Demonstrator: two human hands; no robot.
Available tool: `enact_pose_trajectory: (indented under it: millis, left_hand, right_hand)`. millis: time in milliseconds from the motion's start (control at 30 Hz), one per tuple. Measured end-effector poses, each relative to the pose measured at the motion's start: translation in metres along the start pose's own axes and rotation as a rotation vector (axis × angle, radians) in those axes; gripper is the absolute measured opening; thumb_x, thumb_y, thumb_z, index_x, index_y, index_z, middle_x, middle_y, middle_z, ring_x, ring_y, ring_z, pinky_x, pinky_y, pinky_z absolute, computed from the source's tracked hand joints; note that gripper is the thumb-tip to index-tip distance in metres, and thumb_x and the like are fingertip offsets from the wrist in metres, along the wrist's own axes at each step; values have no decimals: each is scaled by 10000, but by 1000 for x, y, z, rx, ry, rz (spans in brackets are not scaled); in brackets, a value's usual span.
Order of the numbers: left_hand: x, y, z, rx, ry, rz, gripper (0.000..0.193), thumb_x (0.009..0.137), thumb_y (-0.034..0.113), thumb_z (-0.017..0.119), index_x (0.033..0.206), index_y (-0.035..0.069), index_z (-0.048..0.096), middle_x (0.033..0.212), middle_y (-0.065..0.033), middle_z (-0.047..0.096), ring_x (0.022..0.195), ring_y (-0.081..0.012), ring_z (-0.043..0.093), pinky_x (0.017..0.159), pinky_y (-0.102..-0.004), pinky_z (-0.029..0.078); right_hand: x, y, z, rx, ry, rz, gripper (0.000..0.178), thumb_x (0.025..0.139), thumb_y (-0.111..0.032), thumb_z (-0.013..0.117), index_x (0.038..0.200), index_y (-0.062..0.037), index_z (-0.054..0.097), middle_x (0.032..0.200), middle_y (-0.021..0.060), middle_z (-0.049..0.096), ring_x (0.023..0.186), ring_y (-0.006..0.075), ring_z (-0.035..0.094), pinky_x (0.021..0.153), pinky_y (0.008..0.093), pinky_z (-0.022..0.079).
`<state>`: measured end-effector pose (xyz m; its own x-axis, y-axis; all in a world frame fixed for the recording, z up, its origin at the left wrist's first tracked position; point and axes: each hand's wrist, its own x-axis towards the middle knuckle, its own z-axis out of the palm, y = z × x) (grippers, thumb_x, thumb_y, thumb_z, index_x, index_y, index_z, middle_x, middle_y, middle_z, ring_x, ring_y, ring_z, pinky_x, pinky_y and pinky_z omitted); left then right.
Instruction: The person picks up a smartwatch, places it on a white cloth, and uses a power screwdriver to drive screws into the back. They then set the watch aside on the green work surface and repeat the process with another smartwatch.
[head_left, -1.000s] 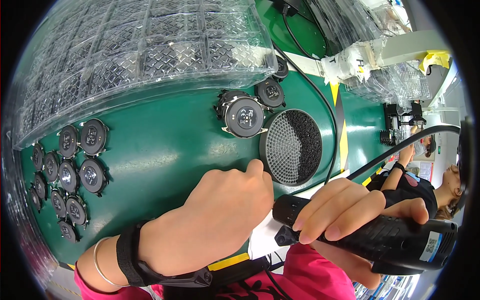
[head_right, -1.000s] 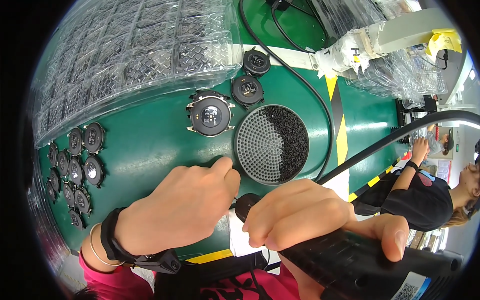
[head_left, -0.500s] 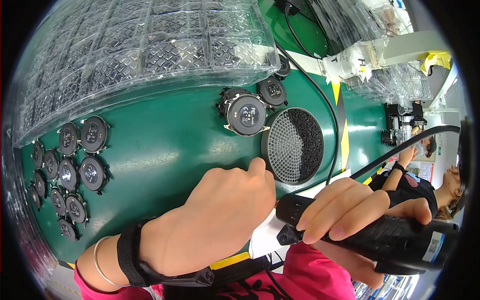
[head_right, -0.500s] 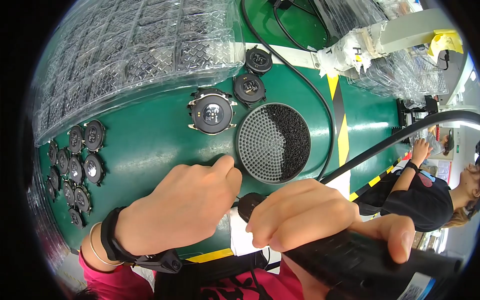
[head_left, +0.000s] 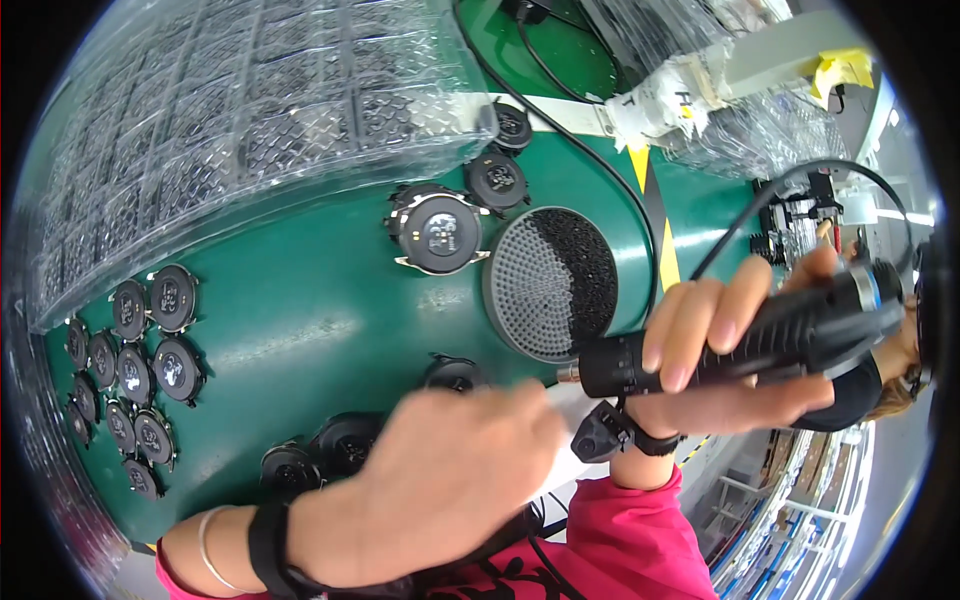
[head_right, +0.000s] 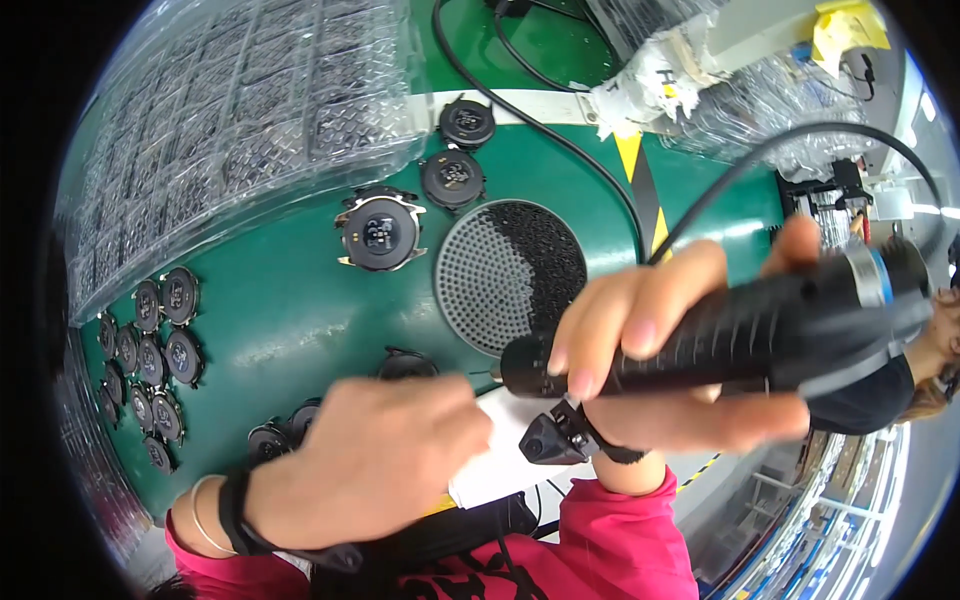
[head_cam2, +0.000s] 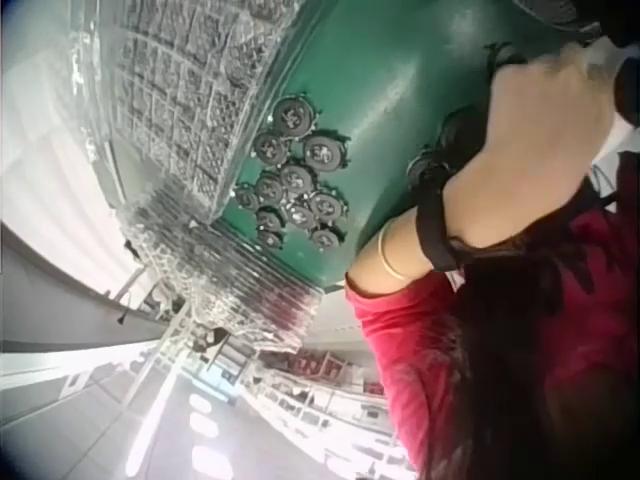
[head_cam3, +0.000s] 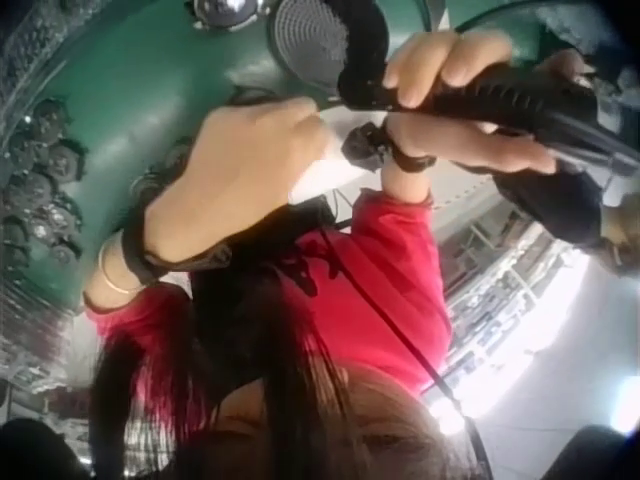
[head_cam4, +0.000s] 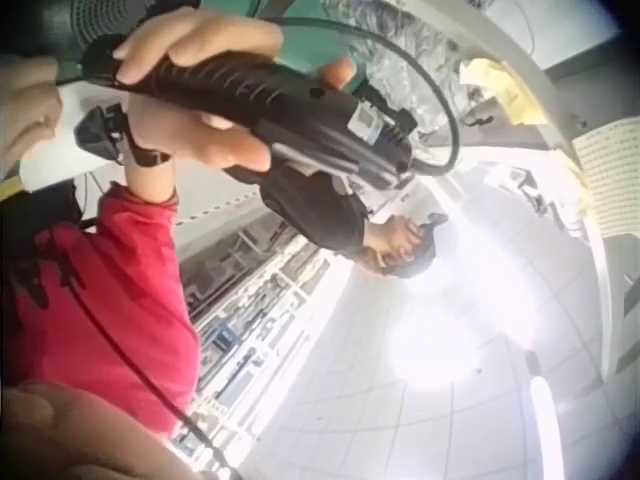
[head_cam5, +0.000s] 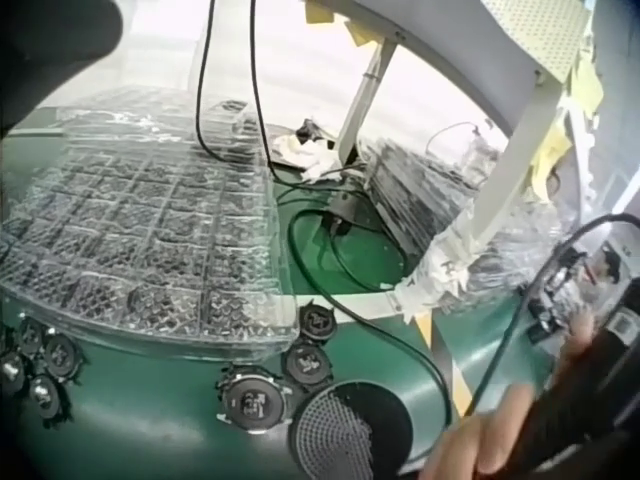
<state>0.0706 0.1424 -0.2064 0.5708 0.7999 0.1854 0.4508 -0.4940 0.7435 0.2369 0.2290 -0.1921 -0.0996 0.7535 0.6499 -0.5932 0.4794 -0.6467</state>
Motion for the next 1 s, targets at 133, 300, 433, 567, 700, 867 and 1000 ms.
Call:
enact_pose_trajectory:
  millis: [133,300,433,567,700,867,1000]
  left_hand:
    - [3,17,15,-186,7,109,123,772,70,606,888,43,639,785,-41,577,676,-189,642,510,-296,494]
    - [2,4,-3,-75,54,89,326,728,88,731,1051,100,686,825,-16,570,755,-214,619,630,-345,491]
    - [-6,-17,-22,66,-26,74,342,709,72,756,1042,88,677,955,-35,597,933,-244,619,787,-381,485]
    - [-18,-33,-25,-3,-135,71,340,711,51,757,1039,81,674,1112,-52,597,1113,-272,572,915,-409,447]
    - [-20,-45,-9,-64,-73,66,342,707,41,755,1038,83,674,1195,-54,591,1173,-283,554,934,-411,452]
    - [-18,-45,-2,-82,28,31,371,694,30,750,1054,83,675,1219,-66,589,1194,-293,544,954,-428,451]
    - [-16,-41,-8,-73,15,-17,392,682,2,725,1063,81,676,1239,-85,582,1200,-309,543,960,-432,455]
  right_hand:
    - [5,-2,-15,17,18,80,800,953,-575,549,1524,-91,263,875,91,537,469,144,475,414,240,453]
    - [7,-5,-9,-80,120,16,741,977,-563,512,1511,-102,289,951,87,521,571,144,485,442,251,473]
    - [3,-8,-16,-44,93,-1,720,973,-521,548,1451,-44,299,1029,67,492,639,135,499,448,257,487]
    - [0,-9,-14,0,70,-23,707,970,-490,575,1405,-1,307,1087,52,470,690,128,509,453,261,498]
    - [-1,-12,-11,-116,115,-41,771,937,-463,637,1379,18,228,1106,51,458,664,121,511,435,252,501]
    - [-2,-2,-7,-214,20,-150,927,903,-470,673,1473,-45,79,1080,58,458,603,135,515,398,273,508]
    - [-5,1,-4,-254,21,-168,974,890,-459,687,1497,-78,26,1065,67,465,572,146,523,390,282,518]
